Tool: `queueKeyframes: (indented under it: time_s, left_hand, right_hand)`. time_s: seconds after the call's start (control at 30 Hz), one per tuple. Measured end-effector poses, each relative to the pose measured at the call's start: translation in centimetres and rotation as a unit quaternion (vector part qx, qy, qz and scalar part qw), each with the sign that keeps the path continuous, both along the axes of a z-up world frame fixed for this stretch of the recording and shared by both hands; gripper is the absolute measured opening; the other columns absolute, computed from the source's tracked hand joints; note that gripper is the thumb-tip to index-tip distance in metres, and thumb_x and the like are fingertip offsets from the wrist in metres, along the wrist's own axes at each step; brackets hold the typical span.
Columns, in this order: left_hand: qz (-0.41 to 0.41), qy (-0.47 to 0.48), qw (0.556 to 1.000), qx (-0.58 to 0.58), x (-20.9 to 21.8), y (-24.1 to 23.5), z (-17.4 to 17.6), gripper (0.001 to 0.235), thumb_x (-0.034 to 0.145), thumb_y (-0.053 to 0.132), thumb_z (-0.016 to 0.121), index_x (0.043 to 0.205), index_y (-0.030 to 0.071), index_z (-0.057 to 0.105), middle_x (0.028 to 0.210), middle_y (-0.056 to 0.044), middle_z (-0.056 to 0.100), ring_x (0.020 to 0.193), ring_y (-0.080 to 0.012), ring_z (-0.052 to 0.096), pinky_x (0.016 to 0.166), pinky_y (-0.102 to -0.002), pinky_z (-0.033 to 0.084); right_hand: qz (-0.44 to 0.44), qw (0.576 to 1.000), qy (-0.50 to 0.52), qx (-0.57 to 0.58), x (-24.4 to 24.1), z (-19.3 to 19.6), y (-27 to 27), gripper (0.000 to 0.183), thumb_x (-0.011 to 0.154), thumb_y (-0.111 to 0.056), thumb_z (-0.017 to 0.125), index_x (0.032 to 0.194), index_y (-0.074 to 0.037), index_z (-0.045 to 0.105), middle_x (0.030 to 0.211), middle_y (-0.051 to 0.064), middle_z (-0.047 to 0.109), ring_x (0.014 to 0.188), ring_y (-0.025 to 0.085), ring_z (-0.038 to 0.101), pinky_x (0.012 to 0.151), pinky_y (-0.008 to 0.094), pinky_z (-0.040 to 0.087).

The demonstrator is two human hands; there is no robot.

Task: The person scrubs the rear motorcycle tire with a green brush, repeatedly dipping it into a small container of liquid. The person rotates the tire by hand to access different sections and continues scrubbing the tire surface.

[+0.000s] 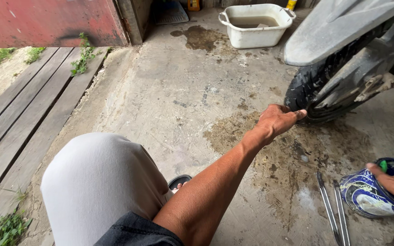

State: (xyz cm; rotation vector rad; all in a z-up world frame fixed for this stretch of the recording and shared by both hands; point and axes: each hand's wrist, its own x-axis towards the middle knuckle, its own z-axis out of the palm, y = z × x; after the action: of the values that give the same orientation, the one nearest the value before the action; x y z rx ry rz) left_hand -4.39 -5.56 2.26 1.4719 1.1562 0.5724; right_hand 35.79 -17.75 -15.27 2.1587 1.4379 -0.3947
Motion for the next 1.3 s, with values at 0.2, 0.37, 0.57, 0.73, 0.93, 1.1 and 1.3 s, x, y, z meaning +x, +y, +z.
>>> queueKeyframes:
  time_s: [0.2,0.37,0.57,0.73,0.93,1.1,1.3]
  left_hand:
    - [-0.014,0.013,1.0,0.009,0.9,0.3,-1.1,0.062,0.087,0.048,0.071,0.122,-0.004,0.071,0.114,-0.024,0.075,0.108,-0.035,0.072,0.092,-0.048,0.059]
    - [-0.012,-0.018,1.0,-0.001,1.0,0.7,-1.6,0.062,0.085,0.048,0.072,0.12,-0.003,0.072,0.111,-0.022,0.075,0.102,-0.0315,0.072,0.085,-0.048,0.062]
    - [0.013,0.021,1.0,-0.015,-0.2,2.1,-2.0,0.048,0.09,0.048,0.071,0.104,0.003,0.079,0.08,-0.008,0.07,0.07,-0.0173,0.06,0.065,-0.036,0.052]
    - [0.041,0.004,0.996,-0.079,-1.0,2.9,-3.3,0.042,0.095,0.044,0.068,0.091,0.003,0.074,0.069,-0.002,0.051,0.058,-0.0136,0.033,0.05,-0.033,0.036]
    - [0.059,0.012,0.997,-0.048,-2.1,2.7,-4.4,0.045,0.092,0.04,0.073,0.109,-0.001,0.077,0.094,-0.015,0.074,0.076,-0.0195,0.066,0.072,-0.04,0.058]
    - [0.107,0.054,0.992,-0.036,-2.6,2.0,-3.6,0.041,0.09,0.036,0.073,0.111,0.002,0.08,0.107,-0.018,0.079,0.094,-0.0275,0.076,0.086,-0.041,0.06]
    - [0.183,0.076,0.98,0.002,-4.4,1.8,-2.0,0.037,0.087,0.031,0.076,0.11,0.003,0.078,0.108,-0.021,0.077,0.099,-0.0332,0.077,0.091,-0.041,0.06]
  right_hand:
    - [-0.12,0.991,-0.061,0.023,-0.8,-1.1,1.0,0.069,0.085,-0.073,0.065,0.109,-0.012,0.081,0.099,0.007,0.081,0.092,0.02,0.077,0.089,0.037,0.065]
    - [-0.036,0.981,-0.07,0.177,0.0,-2.8,0.7,0.077,0.077,-0.062,0.08,0.136,-0.012,0.073,0.135,0.009,0.074,0.12,0.023,0.074,0.101,0.034,0.061]
    - [-0.08,0.962,0.049,0.255,-3.7,4.0,1.6,0.068,0.08,-0.041,0.083,0.142,-0.018,0.067,0.142,0.012,0.067,0.128,0.032,0.065,0.107,0.044,0.054]
    - [-0.108,0.97,0.136,0.171,-14.0,9.0,2.1,0.066,0.088,-0.03,0.079,0.149,-0.018,0.056,0.146,0.012,0.063,0.113,0.034,0.072,0.093,0.049,0.065]
    - [0.026,0.962,0.208,0.175,-24.5,11.1,1.7,0.058,0.088,-0.029,0.077,0.141,-0.011,0.06,0.14,0.016,0.063,0.111,0.03,0.071,0.098,0.044,0.06]
    - [0.129,0.934,0.265,0.199,-29.4,10.8,1.8,0.048,0.084,-0.016,0.069,0.131,-0.014,0.065,0.135,0.013,0.066,0.094,0.029,0.077,0.078,0.043,0.07]
    - [0.321,0.855,0.253,0.318,-32.7,10.2,2.7,0.02,0.078,-0.022,0.077,0.087,-0.007,0.067,0.099,0.014,0.071,0.098,0.037,0.066,0.08,0.054,0.055]
